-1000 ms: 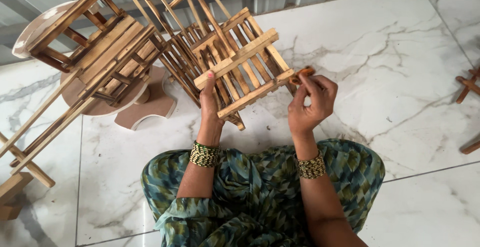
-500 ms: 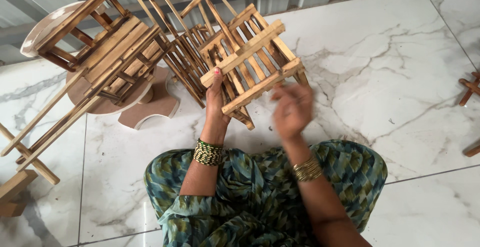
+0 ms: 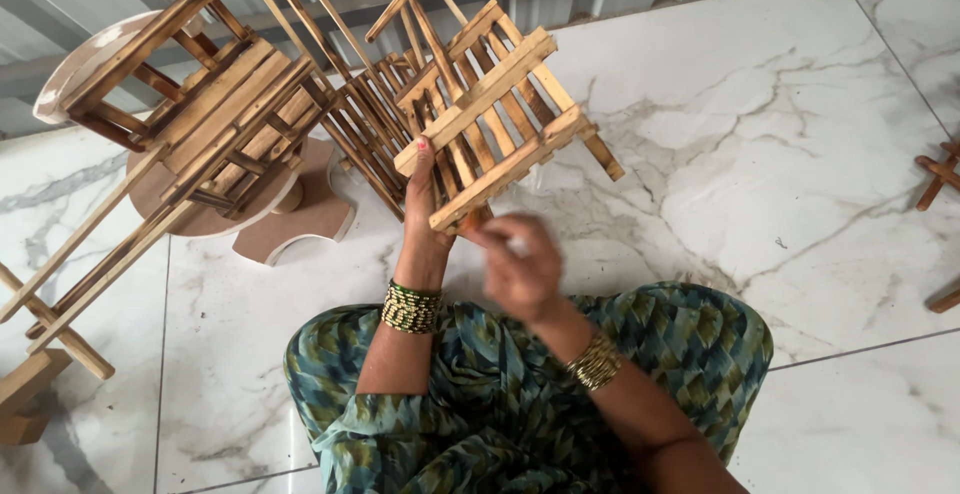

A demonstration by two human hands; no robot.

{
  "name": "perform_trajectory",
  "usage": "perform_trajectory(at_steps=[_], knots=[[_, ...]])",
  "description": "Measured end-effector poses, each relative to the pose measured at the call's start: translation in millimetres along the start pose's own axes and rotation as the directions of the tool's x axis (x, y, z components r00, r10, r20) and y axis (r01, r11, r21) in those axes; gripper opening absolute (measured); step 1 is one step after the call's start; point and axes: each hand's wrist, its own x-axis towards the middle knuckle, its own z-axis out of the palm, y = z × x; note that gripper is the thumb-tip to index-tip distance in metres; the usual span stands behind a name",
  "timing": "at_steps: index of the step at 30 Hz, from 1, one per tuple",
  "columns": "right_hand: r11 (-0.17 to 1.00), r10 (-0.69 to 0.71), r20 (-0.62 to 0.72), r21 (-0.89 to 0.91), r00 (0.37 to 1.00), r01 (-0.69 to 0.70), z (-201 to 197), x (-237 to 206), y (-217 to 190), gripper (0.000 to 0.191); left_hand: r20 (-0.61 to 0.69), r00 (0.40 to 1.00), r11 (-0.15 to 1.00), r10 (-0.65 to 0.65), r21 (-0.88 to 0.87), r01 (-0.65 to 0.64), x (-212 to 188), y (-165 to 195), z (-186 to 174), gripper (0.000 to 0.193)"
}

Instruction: The person sits on the floor assembling a small slatted wooden chair, fitting wooden cross pieces and slats into the frame and turning the chair over to work on different sides. They rub an orange block along the wooden slats and edges of the chair between fitting steps.

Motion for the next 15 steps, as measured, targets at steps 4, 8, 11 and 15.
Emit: perform_trajectory(at_steps=[4,8,11,15], knots=[[0.961,-0.107,-0.125,-0.266,0.986,0.071,-29,29,44,0.021,-0.068,0.998,0.998,-0.006,0.067,0.011,-7,0,-4,0.059],[0.872,-0.026,-0.076,-0.488,0.997,-0.015,-68,33,56,0.03,-0.087,0.996,0.99,0.02,0.139,-0.008,-2,-7,-15,0.06],[0.899,0.193,-0.25,-0.343,0.949,-0.273,-94,39,61,0.028,0.013,1.0,0.999,0.02,0.039,-0.021,-3,-4,-27,0.061],[0.885,0.464,-0.244,0.167,0.852,-0.434,-90,48,61,0.026,-0.052,0.998,0.998,0.033,0.062,-0.03,0,0,-30,0.064]])
